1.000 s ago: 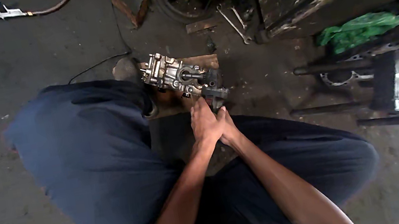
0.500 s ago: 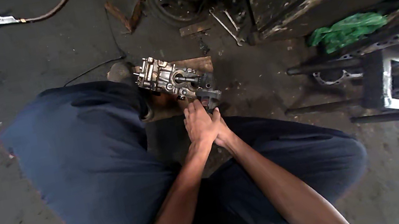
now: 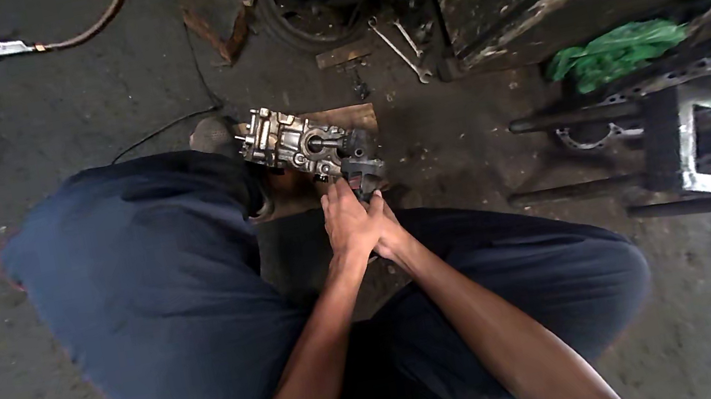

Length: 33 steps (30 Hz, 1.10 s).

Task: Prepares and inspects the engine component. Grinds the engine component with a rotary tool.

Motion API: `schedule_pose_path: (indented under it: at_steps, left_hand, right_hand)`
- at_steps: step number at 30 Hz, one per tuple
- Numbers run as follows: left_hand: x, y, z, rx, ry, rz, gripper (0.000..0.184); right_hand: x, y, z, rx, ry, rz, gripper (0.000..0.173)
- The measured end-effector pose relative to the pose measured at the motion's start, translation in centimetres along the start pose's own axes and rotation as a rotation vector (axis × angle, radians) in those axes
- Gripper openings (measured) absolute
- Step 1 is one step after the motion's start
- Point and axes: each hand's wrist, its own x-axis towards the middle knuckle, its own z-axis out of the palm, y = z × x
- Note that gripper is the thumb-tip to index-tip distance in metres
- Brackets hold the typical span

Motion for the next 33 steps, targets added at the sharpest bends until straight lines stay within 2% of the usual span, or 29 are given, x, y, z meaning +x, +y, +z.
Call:
schedule_pose_path:
  at_steps: [6,10,15,24,29,33]
  left_hand:
    - [0.3,-0.5,-0.6,-0.036,-0.004,-0.011,0.067]
    - [-0.1,0.1,-1.7,-0.027,-0.086,-0.033,0.064]
    - [0.4,-0.8,-1.1,-0.033,-0.018,0.002,0.065]
    - [-0.4,-1.2,-0.8,-0.042,-0.012,0.047,0.064]
    - [-1.2,-1.1,-0.7,-0.05,-0.014,0.053,0.066]
    - [-1.7,-1.1,-0.6,-0.056,-0.006,0.081,0.066]
  right_hand:
    - [0.1,-0.3,0.8,-0.076,0.031,-0.019,0.036]
    - [0.5,0.7,0.6,-0.096,0.035,-0.03,0.043]
    - [-0.4,-0.6,2.1,0.006,0.044,-0.041,0.043]
    - [-1.4,0.4,2.1,-0.018,0.069,-0.098,0.053]
    - [-2.2,0.1,2.1,-0.025,0.099,-0.116,0.051]
    - [-2.6,0.2,1.8,-0.082,0.101,-0.146,0.058]
